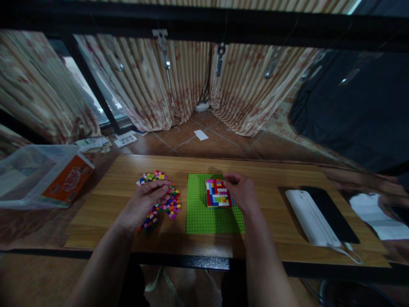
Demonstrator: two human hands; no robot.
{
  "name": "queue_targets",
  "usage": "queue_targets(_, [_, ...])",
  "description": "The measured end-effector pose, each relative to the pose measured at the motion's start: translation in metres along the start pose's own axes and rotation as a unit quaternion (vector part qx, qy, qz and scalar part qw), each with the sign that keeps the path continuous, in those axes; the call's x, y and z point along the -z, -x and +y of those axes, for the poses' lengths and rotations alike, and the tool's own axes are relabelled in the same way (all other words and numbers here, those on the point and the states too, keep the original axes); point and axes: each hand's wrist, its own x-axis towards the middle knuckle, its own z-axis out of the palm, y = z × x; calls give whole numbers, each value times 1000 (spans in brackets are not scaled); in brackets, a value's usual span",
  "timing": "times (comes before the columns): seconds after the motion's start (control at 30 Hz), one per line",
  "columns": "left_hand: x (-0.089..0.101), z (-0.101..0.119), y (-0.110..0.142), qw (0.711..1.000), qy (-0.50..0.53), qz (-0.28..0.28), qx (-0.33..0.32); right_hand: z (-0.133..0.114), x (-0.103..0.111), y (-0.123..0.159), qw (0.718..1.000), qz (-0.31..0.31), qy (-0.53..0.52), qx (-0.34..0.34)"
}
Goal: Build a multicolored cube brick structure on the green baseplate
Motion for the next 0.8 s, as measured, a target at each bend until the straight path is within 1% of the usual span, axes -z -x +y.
queue_targets(0.1, [8,5,-2,1000,-2,12,-18,-2,0,2,1000,3,4,0])
queue_targets(0.17, [18,8,-5,998,-19,40,-39,-3,2,4,1000,13,10,-1])
queue_targets(0.2, [25,8,-7,996,-33,61,-53,-4,2,5,1000,29,11,-2])
queue_targets(0.27, [40,8,-12,988,-71,111,-85,-6,5,7,996,89,-9,3])
queue_targets(0.33, [55,5,-16,972,-139,154,-110,-8,7,9,983,169,-68,21])
queue_targets(0.4, [67,2,-18,948,-227,187,-119,-10,9,9,962,232,-141,42])
queue_targets(0.47, [74,2,-18,921,-314,206,-109,-11,10,9,944,269,-184,56])
queue_targets(0.53, [77,3,-16,897,-379,210,-87,-12,9,10,934,292,-195,66])
queue_targets(0.57, [78,4,-14,888,-403,207,-76,-13,8,10,933,296,-190,69])
queue_targets(0.7, [82,4,-10,858,-476,184,-47,-16,2,13,946,284,-144,59])
queue_targets(0.8, [86,0,-9,849,-500,167,-38,-20,-3,17,956,266,-113,43])
